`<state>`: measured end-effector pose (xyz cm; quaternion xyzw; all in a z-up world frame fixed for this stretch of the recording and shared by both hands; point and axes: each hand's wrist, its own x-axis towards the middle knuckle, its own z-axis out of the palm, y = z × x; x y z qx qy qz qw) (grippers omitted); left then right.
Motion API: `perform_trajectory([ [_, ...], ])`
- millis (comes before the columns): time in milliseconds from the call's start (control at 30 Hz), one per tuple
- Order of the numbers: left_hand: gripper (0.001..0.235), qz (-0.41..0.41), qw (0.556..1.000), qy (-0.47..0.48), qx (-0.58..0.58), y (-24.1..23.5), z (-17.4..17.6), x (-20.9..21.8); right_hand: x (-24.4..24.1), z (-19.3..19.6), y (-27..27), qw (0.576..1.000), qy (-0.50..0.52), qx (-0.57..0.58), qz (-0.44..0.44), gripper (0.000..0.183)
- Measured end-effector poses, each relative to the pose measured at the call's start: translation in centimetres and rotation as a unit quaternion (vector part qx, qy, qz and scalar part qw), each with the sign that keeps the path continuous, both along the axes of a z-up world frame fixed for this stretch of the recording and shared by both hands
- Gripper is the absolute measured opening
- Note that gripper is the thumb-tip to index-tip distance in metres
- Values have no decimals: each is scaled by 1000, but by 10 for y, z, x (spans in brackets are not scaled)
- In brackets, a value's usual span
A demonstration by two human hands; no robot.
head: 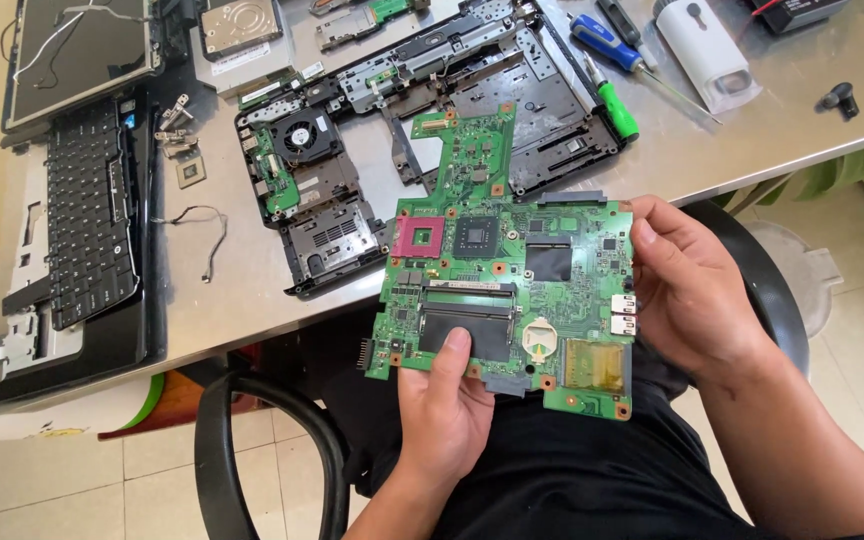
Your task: The person removes a small component from a laptop motherboard using a screwdriver, then lifts and inspects the motherboard. They use a small brush to clean a section of the board before placing it back into the laptop chassis.
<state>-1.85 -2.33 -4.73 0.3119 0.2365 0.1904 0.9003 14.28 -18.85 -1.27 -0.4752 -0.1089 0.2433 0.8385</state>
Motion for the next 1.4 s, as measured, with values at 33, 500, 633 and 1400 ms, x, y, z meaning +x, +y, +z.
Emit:
perform_trajectory([
  [33, 31, -5, 1000, -15, 8, 0, 7, -1, -2, 4, 1, 1000, 5, 6, -4, 17],
  [500, 18, 6, 992, -54, 116, -2, -3, -10, -1, -4, -8, 992, -59, 91, 61, 48],
  [633, 24, 25, 981, -61, 183, -5, -6, -16, 1, -10, -11, 981, -142, 104, 76, 45],
  [1400, 56, 23, 942, 83, 325, -6, -19, -35, -2, -17, -10, 968, -231, 82, 58, 34],
])
